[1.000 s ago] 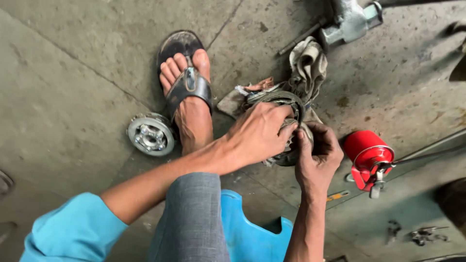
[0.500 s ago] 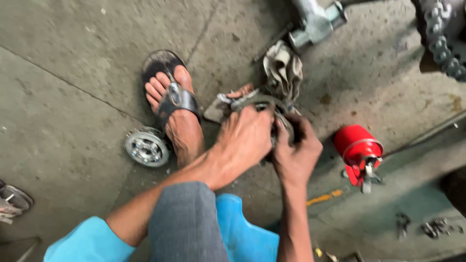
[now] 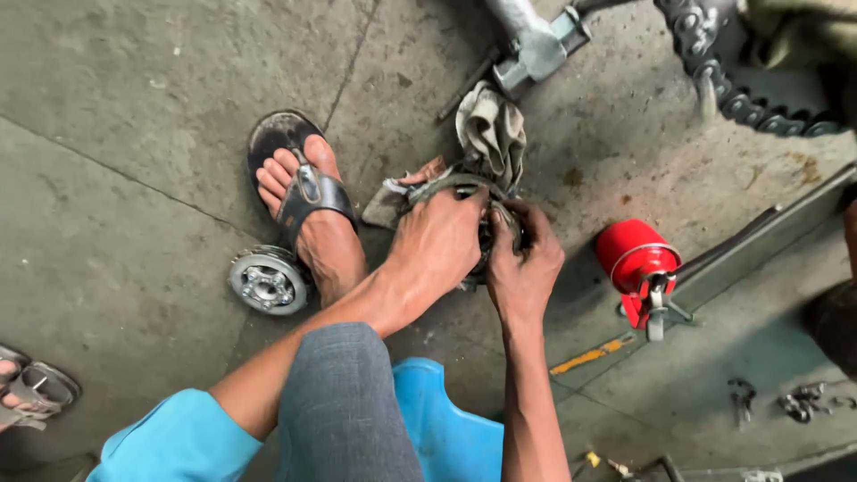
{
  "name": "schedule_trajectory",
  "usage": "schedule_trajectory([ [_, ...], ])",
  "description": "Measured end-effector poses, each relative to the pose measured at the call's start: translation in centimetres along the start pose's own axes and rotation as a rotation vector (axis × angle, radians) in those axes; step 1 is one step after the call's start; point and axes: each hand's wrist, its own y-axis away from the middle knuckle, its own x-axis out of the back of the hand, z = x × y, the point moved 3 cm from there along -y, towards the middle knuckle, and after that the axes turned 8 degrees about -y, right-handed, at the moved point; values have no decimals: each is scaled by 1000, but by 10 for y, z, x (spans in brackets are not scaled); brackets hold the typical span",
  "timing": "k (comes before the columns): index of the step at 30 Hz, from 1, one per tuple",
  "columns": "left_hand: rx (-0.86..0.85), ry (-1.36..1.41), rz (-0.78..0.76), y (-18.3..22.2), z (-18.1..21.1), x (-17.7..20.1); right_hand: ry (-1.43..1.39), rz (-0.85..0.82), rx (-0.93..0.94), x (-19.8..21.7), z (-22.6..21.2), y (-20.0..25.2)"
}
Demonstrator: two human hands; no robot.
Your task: Disassembling and inspecting motorcycle brake components on a workshop floor.
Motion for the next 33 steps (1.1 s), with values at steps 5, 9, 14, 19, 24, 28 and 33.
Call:
schedule_trajectory([
  [5,-113,99,134,-11,-10,0,-253,-53,-149,-7,24,-11],
  [9,-178,171,201,-10,-20,1,-317,-75,-182,-11,34,-14],
  [14,-220,162,202,-10,-26,-2,-356,-46,-195,-12,37,-8],
  [19,-230,141,324,-10,-25,1,83,21,15,-17,-5,-10],
  [24,-199,236,291,-8,-24,-3,302,-115,-23,-13,-6,-16],
  [28,-155,92,234,-10,-17,-5,299,-21,154,-13,-26,-12],
  [33,-176,-186,305,-6,-10,-3,234,65,-38,-13,-17,2],
])
